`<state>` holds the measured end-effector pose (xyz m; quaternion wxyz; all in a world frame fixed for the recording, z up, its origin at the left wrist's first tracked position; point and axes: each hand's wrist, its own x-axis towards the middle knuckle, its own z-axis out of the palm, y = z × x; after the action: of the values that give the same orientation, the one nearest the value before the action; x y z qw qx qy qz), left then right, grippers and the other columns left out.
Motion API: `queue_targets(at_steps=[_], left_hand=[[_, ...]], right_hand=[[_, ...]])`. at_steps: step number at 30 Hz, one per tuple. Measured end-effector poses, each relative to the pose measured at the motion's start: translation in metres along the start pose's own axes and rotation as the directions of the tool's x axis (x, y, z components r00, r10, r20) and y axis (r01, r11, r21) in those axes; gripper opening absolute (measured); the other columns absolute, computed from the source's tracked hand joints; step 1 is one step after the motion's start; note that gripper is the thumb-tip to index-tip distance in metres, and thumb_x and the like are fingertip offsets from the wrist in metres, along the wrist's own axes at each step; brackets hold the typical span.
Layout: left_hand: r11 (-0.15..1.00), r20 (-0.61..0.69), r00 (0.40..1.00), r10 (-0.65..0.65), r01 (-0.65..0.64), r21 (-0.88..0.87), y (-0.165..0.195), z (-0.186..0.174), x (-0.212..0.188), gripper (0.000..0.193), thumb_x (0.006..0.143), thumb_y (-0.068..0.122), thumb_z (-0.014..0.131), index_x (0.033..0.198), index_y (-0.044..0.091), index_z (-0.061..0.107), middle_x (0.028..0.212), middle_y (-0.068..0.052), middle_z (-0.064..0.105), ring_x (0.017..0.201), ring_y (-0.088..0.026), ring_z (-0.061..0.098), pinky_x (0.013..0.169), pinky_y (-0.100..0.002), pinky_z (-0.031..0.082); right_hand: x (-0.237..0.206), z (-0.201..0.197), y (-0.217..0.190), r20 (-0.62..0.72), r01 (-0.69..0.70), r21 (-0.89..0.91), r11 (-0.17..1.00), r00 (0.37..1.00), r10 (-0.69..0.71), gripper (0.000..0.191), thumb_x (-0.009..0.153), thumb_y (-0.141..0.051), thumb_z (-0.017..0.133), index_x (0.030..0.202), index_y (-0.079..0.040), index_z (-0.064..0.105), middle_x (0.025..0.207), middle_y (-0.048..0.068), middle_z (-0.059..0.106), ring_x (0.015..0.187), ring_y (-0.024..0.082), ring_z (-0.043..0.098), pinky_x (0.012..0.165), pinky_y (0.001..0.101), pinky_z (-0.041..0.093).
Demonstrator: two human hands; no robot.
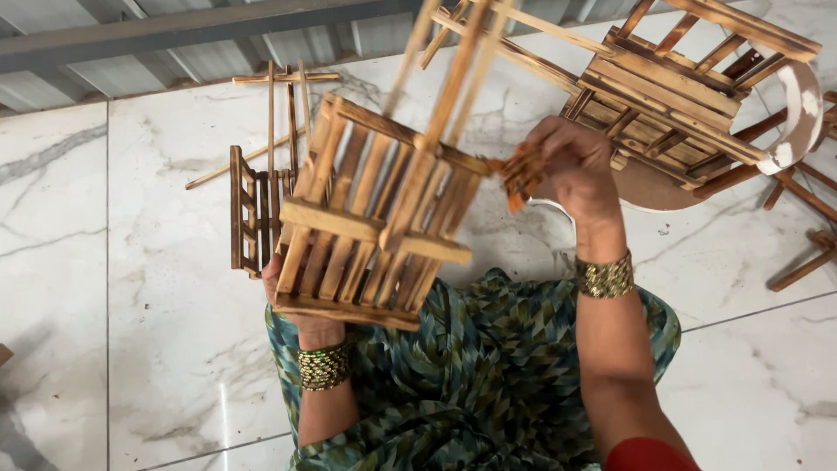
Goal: The person sits on the floor and sands several small wooden furniture pieces, including a stool and miniature chairs, using a sanding block. They rotate each item to sand multiple surfaces and set finished pieces aside.
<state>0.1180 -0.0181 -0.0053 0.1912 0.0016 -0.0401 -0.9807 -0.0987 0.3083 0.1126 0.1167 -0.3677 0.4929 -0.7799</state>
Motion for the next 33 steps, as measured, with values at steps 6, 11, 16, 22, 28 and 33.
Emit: queue_targets(at_steps=[6, 11, 16, 22, 28, 33], left_hand=[[0.983, 0.175, 0.975, 0.137, -0.155, 0.094, -0.02, 0.009, 0.013, 0.059, 0.111, 0.034, 0.048, 0.148, -0.01, 0.059, 0.134, -0.031, 0.066, 0.115, -0.04, 0.069, 0.097, -0.049, 0.056], [0.983, -0.067, 0.99, 0.127, -0.116, 0.145, -0.024, 0.013, 0.008, 0.057, 0.098, 0.035, 0.047, 0.138, -0.003, 0.061, 0.13, -0.023, 0.069, 0.115, -0.036, 0.069, 0.101, -0.048, 0.056], [0.959, -0.037, 0.982, 0.183, -0.171, 0.226, -0.032, 0.007, 0.013, 0.053, 0.104, 0.036, 0.046, 0.13, -0.007, 0.064, 0.127, -0.025, 0.069, 0.113, -0.035, 0.07, 0.101, -0.047, 0.057], [0.957, -0.131, 0.969, 0.212, -0.178, 0.23, -0.043, 0.012, 0.012, 0.056, 0.1, 0.037, 0.045, 0.13, -0.005, 0.064, 0.125, -0.02, 0.07, 0.112, -0.031, 0.07, 0.1, -0.044, 0.055], [0.955, -0.02, 0.976, 0.218, -0.209, 0.209, -0.041, 0.023, 0.014, 0.06, 0.1, 0.039, 0.046, 0.136, -0.006, 0.062, 0.129, -0.021, 0.068, 0.117, -0.033, 0.067, 0.105, -0.046, 0.053], [0.947, 0.017, 0.984, 0.18, -0.178, 0.266, -0.054, 0.032, 0.01, 0.068, 0.096, 0.042, 0.049, 0.141, -0.01, 0.055, 0.134, -0.023, 0.065, 0.121, -0.031, 0.066, 0.108, -0.041, 0.051]], right_hand=[[-0.018, 0.088, 0.031, -0.03, 0.09, -0.777, 0.623, 0.983, -0.179, 0.025, 0.089, 0.011, 0.067, 0.107, -0.005, 0.074, 0.115, 0.008, 0.068, 0.107, 0.02, 0.071, 0.093, 0.0303, 0.064], [-0.009, 0.106, 0.041, 0.061, 0.121, -0.853, 0.508, 0.989, -0.134, 0.023, 0.086, 0.012, 0.068, 0.097, -0.008, 0.072, 0.11, 0.004, 0.074, 0.102, 0.019, 0.074, 0.083, 0.0271, 0.063], [0.001, 0.106, 0.055, -0.164, -0.007, -0.789, 0.614, 0.966, -0.2, 0.017, 0.09, 0.011, 0.069, 0.098, -0.004, 0.073, 0.105, 0.008, 0.071, 0.091, 0.017, 0.072, 0.078, 0.0286, 0.061], [-0.025, 0.141, 0.074, -0.096, 0.146, -0.804, 0.577, 0.925, -0.367, 0.027, 0.089, 0.01, 0.068, 0.113, -0.001, 0.066, 0.106, 0.011, 0.068, 0.092, 0.019, 0.07, 0.079, 0.0274, 0.06], [-0.033, 0.144, 0.064, -0.307, -0.079, -0.822, 0.565, 0.896, -0.321, 0.025, 0.087, 0.013, 0.066, 0.109, 0.002, 0.067, 0.103, 0.013, 0.068, 0.086, 0.019, 0.071, 0.075, 0.0282, 0.059], [-0.032, 0.151, 0.069, -0.249, 0.054, -0.726, 0.686, 0.909, -0.334, 0.021, 0.088, 0.013, 0.065, 0.105, 0.001, 0.067, 0.106, 0.012, 0.07, 0.093, 0.019, 0.072, 0.081, 0.0287, 0.062]])
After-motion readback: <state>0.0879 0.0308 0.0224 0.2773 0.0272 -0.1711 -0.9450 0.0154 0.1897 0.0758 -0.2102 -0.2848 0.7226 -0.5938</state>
